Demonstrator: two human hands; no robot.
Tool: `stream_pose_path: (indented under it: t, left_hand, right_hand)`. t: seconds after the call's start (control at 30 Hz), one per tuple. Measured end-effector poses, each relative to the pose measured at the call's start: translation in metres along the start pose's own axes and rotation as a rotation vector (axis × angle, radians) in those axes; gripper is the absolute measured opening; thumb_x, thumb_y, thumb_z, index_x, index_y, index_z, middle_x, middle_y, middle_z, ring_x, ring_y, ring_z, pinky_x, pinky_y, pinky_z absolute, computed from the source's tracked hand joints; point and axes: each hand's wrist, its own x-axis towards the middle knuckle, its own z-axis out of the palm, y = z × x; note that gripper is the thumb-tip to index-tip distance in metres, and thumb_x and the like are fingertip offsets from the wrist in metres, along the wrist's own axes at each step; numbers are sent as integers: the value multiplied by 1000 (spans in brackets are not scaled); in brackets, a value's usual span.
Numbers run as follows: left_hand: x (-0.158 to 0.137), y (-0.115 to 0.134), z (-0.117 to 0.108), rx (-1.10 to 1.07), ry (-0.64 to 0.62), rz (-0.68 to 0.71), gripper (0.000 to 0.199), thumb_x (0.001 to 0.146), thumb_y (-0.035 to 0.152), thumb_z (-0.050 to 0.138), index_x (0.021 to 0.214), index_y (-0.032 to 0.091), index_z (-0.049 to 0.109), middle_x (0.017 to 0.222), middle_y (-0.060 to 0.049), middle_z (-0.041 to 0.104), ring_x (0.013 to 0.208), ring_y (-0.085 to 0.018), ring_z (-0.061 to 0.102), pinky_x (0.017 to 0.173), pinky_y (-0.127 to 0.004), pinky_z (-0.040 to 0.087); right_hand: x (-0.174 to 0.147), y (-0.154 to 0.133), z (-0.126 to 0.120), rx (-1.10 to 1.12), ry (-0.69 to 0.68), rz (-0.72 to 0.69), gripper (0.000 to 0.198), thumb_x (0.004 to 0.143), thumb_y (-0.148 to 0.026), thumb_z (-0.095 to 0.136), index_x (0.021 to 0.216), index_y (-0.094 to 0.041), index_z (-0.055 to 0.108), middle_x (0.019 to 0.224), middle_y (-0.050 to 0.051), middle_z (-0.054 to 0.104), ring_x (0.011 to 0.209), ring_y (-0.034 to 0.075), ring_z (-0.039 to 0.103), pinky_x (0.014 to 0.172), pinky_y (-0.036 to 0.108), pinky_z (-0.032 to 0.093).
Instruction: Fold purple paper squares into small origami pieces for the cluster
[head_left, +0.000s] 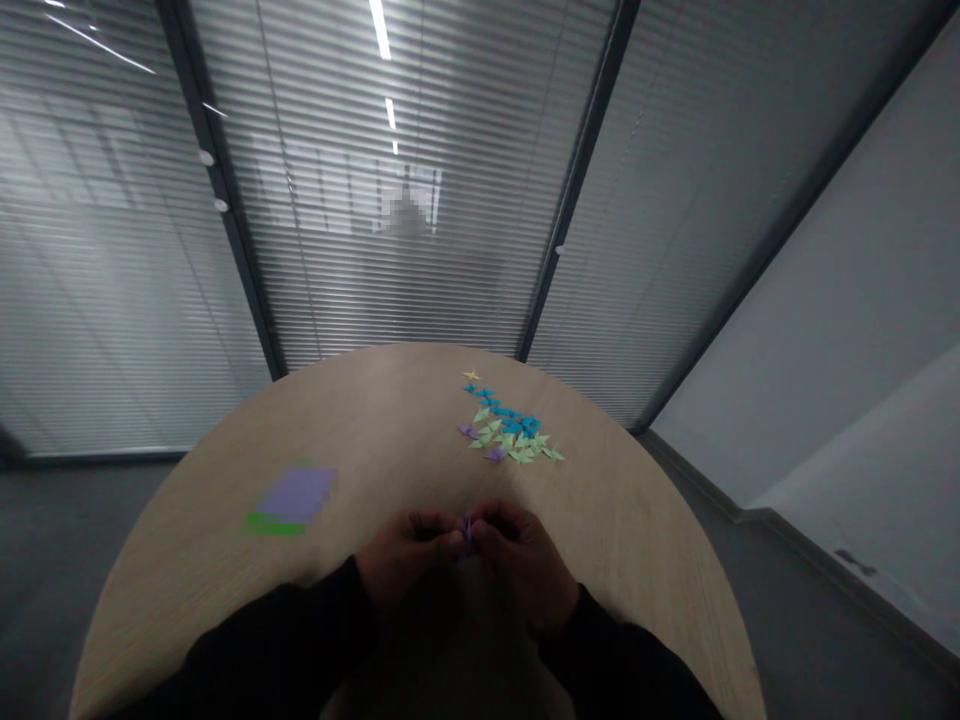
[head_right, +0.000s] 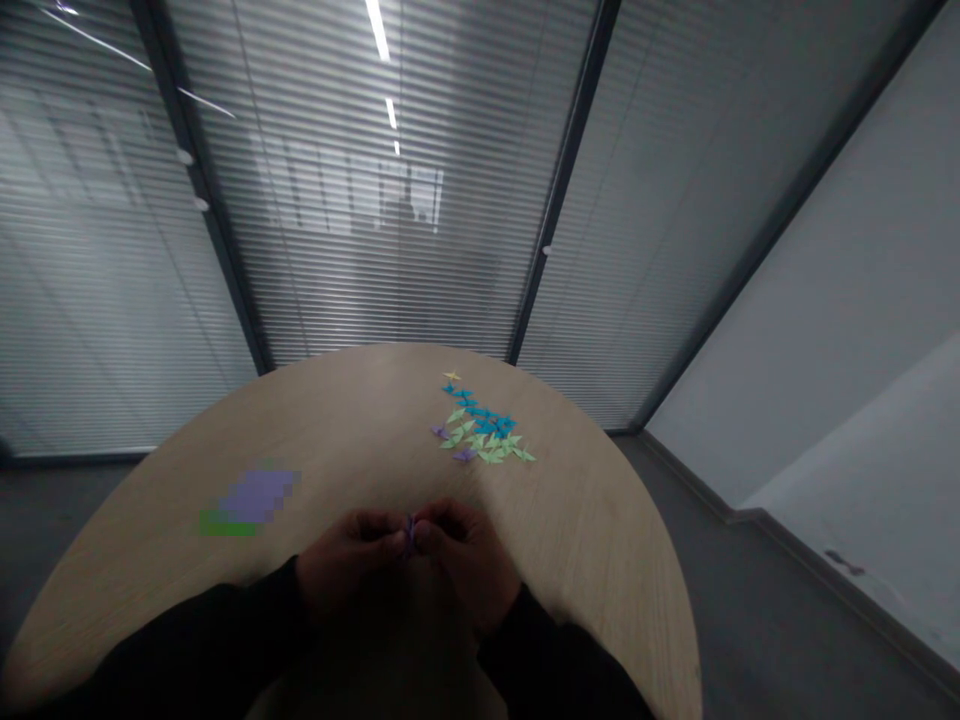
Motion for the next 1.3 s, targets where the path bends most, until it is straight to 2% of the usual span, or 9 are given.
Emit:
stream_pose_path:
  t: [0.13,0.4,0.53,0.67,0.83,1.07,1.3]
  left_hand:
    - [1,-2,-1,-11,-14,-3,38,63,48,86,76,14,76,70,-1,68,66,-13,56,66,-24,40]
    - [0,-1,-1,19,-12,1,39,65,50,84,76,14,76,69,-1,67,65,-12,54,65,-24,40]
    - [0,-1,0,6,0,-20,39,64,50,84,78,14,76,71,-2,68,67,-13,55,65,-24,40]
    - [1,1,3,41,49,-18,39,65,50,83,76,14,76,69,-1,67,65,-12,54,63,-23,39]
    - [0,6,9,146,99,24,40,67,52,80,80,14,77,74,-2,70,70,-15,58,67,-25,41]
    - [1,2,12,270,122,81,42,67,55,77,78,14,75,72,-3,71,69,-17,59,67,-27,42]
    - [2,0,10,342,148,126,38,74,51,72,85,15,76,79,-6,74,75,-20,63,71,-31,45]
  right_hand:
    - [1,3,-2,-17,-9,-4,32,73,-47,78,82,-18,67,72,-1,64,63,13,56,61,26,42]
    - [1,4,-1,-48,10,-16,33,74,-48,76,83,-18,66,73,0,64,65,14,58,61,26,45]
    - [-1,-1,1,-76,12,-29,28,77,-44,73,85,-18,67,74,0,65,65,14,60,62,25,47]
    - [-2,-6,0,-251,42,-114,18,81,-34,67,90,-19,69,81,3,70,75,16,65,70,27,50]
    - [-2,-8,-4,-533,123,-265,13,81,-28,61,85,-18,69,73,3,69,65,15,62,60,25,48]
    - [-7,-14,-7,-939,143,-591,7,77,-16,58,79,-19,65,67,-1,61,52,10,51,51,21,40]
    - [-9,-11,-9,-1116,124,-678,10,81,-16,56,78,-20,65,72,1,63,57,12,55,55,22,42]
